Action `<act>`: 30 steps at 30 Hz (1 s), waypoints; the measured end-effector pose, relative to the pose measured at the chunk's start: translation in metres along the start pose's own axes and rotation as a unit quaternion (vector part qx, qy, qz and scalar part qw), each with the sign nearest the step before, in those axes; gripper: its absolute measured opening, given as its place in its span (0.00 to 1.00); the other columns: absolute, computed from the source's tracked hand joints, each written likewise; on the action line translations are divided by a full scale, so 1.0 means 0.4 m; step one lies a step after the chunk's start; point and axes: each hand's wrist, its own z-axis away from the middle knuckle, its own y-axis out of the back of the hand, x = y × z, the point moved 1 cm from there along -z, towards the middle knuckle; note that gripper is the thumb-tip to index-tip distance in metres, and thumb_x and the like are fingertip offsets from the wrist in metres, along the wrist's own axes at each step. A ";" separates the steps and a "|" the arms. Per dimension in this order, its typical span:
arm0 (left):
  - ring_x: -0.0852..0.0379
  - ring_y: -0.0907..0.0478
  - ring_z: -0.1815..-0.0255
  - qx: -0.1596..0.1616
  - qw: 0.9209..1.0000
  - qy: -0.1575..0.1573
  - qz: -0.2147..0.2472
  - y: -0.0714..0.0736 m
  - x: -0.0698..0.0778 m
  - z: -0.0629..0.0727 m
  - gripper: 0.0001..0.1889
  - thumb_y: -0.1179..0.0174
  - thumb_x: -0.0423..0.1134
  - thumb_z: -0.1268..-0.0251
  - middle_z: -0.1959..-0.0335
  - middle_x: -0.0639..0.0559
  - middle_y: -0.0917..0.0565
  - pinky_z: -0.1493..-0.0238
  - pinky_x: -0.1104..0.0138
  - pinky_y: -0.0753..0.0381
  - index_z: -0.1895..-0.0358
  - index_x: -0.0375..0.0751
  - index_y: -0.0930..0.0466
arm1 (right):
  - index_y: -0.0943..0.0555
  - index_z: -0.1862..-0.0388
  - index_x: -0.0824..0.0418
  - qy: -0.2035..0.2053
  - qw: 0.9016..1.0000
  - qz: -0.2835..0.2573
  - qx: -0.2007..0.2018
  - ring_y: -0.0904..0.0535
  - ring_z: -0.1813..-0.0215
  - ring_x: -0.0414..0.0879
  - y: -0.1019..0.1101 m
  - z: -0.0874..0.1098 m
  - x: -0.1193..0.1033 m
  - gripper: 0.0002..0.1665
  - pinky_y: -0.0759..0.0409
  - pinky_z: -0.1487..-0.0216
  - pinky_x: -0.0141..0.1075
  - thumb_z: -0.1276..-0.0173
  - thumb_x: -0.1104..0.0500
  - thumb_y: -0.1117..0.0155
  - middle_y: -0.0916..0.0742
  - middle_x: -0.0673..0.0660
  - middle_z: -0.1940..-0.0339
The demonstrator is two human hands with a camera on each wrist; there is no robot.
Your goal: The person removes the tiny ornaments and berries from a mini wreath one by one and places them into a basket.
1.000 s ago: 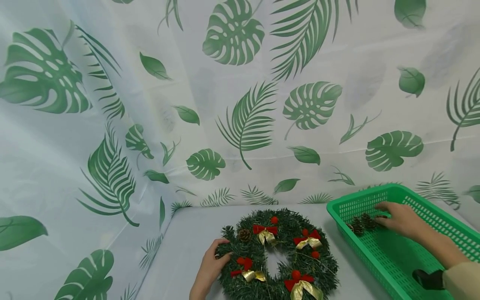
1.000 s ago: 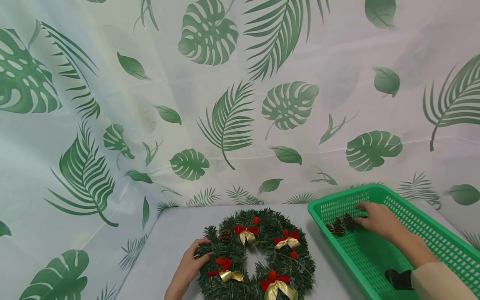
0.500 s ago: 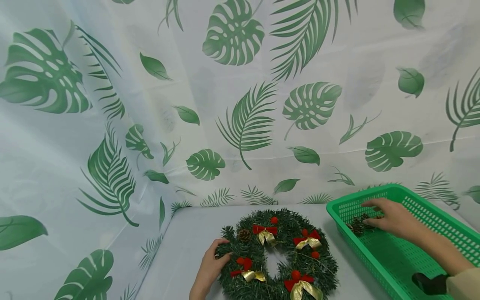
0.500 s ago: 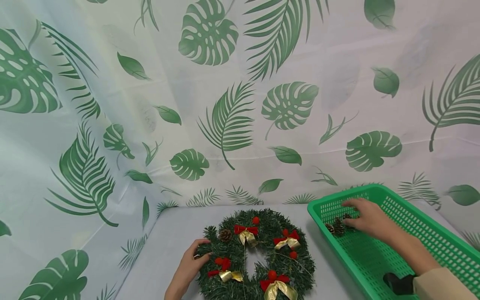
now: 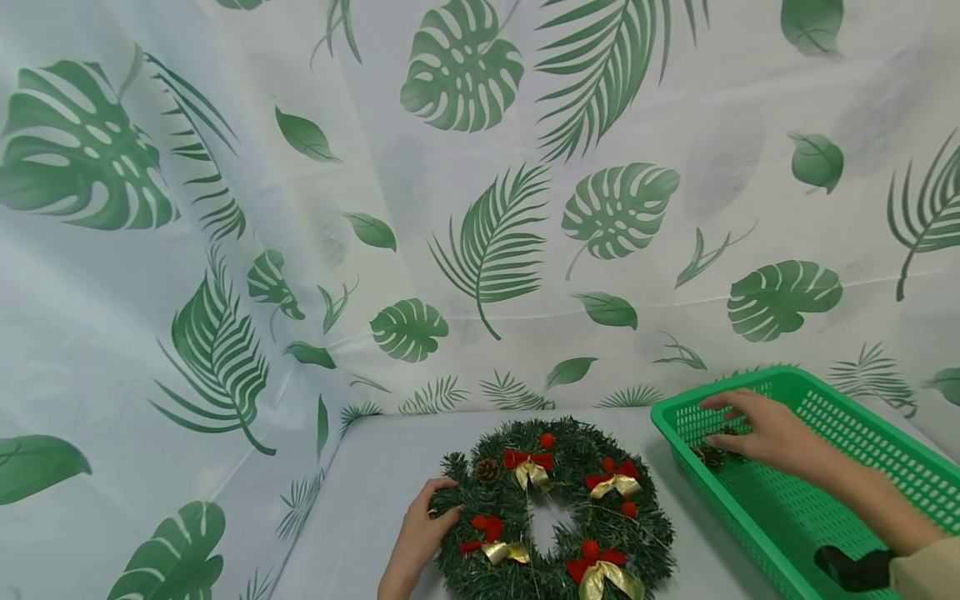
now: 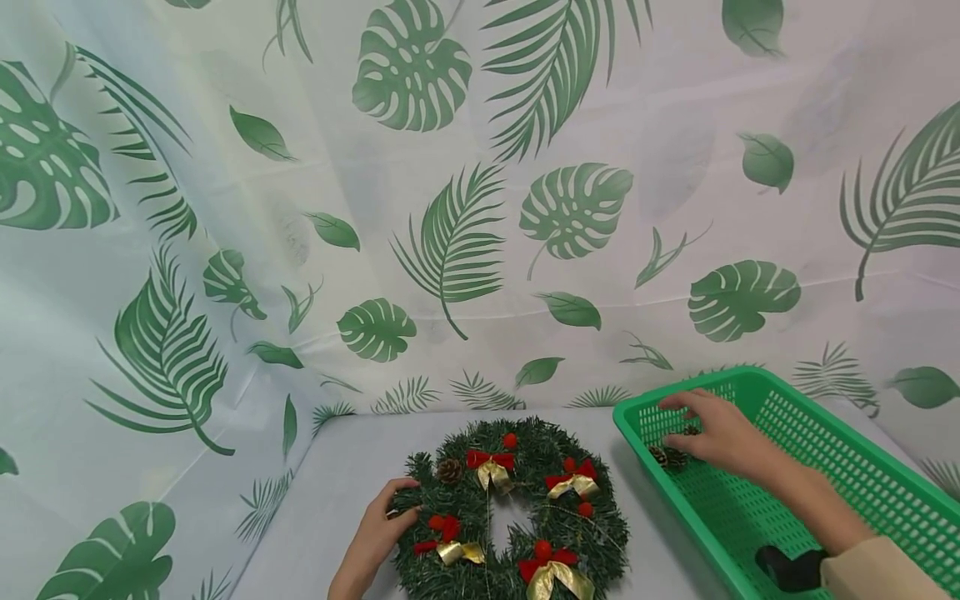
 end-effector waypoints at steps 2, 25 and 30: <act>0.24 0.43 0.23 -0.001 1.000 0.000 0.001 0.001 0.000 0.001 0.22 0.38 0.36 0.34 0.23 0.32 0.34 0.41 0.38 0.27 0.37 0.47 0.23 | 0.18 0.43 0.66 0.004 1.000 -0.001 0.005 0.16 0.53 0.61 -0.001 -0.002 -0.015 0.28 0.18 0.61 0.41 0.39 0.57 0.21 0.13 0.65 0.47; 0.24 0.43 0.23 -0.002 1.000 -0.008 0.010 0.001 0.000 0.006 0.22 0.37 0.36 0.34 0.24 0.33 0.33 0.42 0.43 0.26 0.37 0.45 0.23 | 0.16 0.48 0.63 0.044 0.997 -0.058 0.007 0.15 0.57 0.52 -0.023 -0.039 -0.149 0.22 0.15 0.58 0.38 0.39 0.58 0.22 0.12 0.60 0.51; 0.24 0.43 0.23 -0.005 1.000 -0.010 0.008 0.001 0.000 0.004 0.22 0.38 0.35 0.34 0.23 0.32 0.34 0.49 0.49 0.27 0.37 0.45 0.23 | 0.16 0.47 0.61 0.044 0.997 -0.068 -0.001 0.16 0.56 0.53 -0.034 -0.047 -0.161 0.21 0.16 0.57 0.38 0.38 0.58 0.23 0.12 0.59 0.50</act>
